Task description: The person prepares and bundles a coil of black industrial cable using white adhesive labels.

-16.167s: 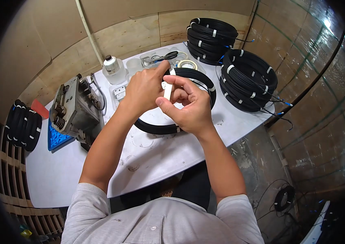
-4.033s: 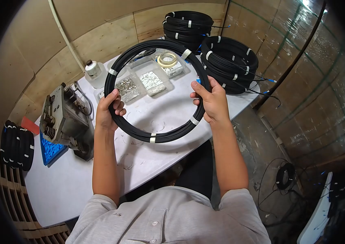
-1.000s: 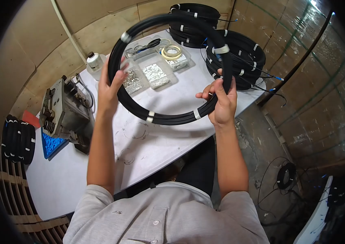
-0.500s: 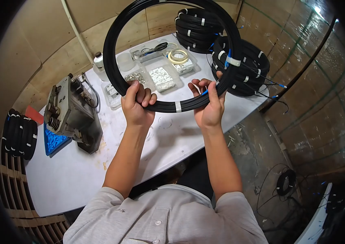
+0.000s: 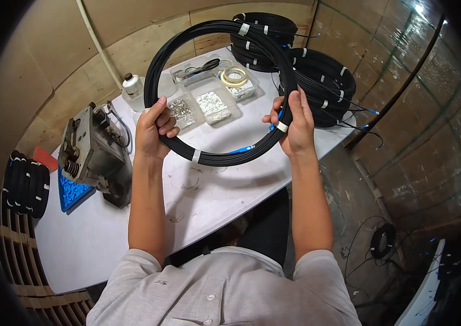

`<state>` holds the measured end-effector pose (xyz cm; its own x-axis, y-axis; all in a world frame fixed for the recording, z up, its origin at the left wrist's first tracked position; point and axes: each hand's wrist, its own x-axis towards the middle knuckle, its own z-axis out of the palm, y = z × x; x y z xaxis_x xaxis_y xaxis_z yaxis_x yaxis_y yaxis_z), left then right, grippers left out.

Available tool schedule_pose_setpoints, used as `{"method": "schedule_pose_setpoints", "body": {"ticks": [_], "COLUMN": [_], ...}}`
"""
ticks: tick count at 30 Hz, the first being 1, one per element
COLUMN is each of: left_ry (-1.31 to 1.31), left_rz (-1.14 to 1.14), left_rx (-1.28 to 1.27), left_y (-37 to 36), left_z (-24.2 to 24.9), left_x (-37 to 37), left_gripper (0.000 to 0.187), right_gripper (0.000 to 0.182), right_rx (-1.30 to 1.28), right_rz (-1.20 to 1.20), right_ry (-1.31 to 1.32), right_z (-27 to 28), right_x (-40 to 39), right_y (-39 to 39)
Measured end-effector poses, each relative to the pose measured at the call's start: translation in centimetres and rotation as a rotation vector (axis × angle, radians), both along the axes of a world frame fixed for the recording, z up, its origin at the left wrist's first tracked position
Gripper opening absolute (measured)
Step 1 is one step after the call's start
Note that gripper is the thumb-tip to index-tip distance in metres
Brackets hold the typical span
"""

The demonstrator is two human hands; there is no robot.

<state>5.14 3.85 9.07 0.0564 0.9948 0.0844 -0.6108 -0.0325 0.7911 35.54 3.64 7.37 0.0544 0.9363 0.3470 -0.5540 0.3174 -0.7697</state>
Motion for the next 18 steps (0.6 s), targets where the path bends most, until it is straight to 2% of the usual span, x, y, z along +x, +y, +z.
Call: {"method": "schedule_pose_setpoints", "body": {"ticks": [3, 5, 8, 11, 13, 16, 18], "left_ry": [0.020, 0.052, 0.152, 0.143, 0.042, 0.078, 0.118], "left_rz": [-0.003, -0.007, 0.042, -0.032, 0.045, 0.044, 0.116], "left_rx": [-0.016, -0.018, -0.001, 0.012, 0.128, 0.130, 0.096], "left_y": [-0.8, -1.0, -0.9, -0.8, -0.8, -1.0, -0.8], "left_z": [0.4, 0.4, 0.0, -0.2, -0.2, -0.9, -1.6], "left_x": [0.3, 0.4, 0.1, -0.4, 0.3, 1.2, 2.2], "left_gripper": [0.029, 0.028, 0.024, 0.024, 0.031, 0.035, 0.028], "right_gripper": [0.031, 0.020, 0.015, 0.012, 0.008, 0.005, 0.005], "right_rx": [-0.040, -0.165, -0.228, -0.205, -0.186, -0.138, -0.113], "right_rz": [0.054, 0.006, -0.020, 0.010, 0.024, 0.050, 0.028], "right_ry": [0.071, -0.058, -0.110, -0.061, 0.028, 0.097, 0.102], "right_z": [0.1, 0.8, 0.4, 0.5, 0.3, -0.6, -1.0], "right_x": [-0.2, -0.4, 0.5, 0.6, 0.7, 1.0, 0.7], "right_y": [-0.1, -0.1, 0.9, 0.4, 0.2, 0.2, 0.0]}}
